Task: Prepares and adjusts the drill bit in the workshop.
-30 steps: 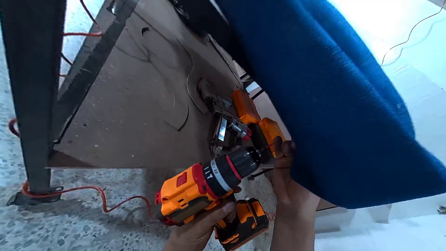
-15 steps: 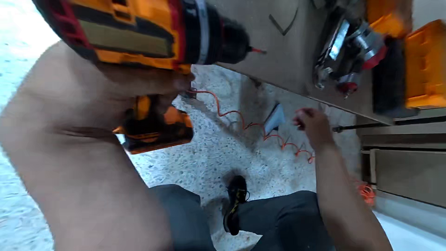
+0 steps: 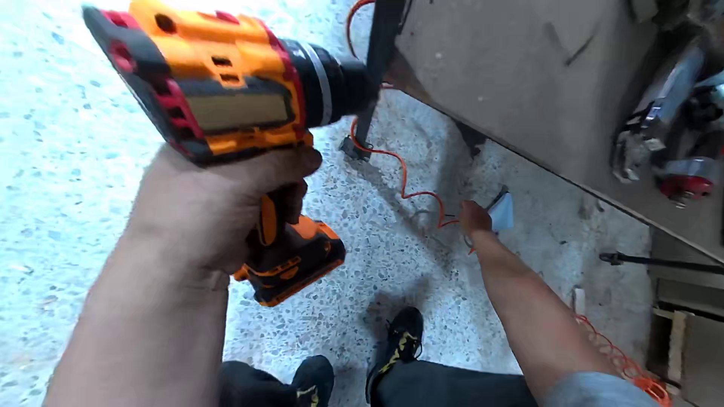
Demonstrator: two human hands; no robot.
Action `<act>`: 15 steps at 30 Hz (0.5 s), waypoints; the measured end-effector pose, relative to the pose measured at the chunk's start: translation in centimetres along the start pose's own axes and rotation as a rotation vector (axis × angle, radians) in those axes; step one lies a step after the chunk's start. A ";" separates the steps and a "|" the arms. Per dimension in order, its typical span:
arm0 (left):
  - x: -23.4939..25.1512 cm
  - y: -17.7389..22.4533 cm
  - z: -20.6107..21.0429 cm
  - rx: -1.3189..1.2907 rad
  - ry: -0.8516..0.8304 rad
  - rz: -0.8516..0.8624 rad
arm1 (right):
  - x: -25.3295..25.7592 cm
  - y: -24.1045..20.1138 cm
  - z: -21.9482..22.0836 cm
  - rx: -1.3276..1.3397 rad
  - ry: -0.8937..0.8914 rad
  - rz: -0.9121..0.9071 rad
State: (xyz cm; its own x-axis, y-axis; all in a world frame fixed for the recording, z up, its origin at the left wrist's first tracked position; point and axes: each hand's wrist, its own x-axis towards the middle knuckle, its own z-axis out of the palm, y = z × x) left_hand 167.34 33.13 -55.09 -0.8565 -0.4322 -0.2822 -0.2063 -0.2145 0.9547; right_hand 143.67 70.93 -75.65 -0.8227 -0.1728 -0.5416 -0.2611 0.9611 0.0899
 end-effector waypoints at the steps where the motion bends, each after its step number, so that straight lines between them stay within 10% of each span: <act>1: -0.6 -0.3 0.0 -0.016 0.002 0.006 | 0.7 -0.3 1.3 -0.035 -0.003 -0.049; 9: -1.4 -0.7 1.6 -0.456 -0.239 -0.104 | -0.8 -2.4 4.0 0.012 0.003 -0.046; 15: -0.1 -1.2 5.5 -0.701 -0.487 -0.119 | -5.8 -5.9 -9.8 0.648 0.185 -0.076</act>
State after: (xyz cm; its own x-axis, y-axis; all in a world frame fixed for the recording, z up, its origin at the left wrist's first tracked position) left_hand 165.11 38.22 -55.65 -0.9884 0.0170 -0.1512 -0.1051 -0.7952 0.5971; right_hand 145.02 64.12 -64.89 -0.9020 -0.2239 -0.3691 -0.0138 0.8695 -0.4937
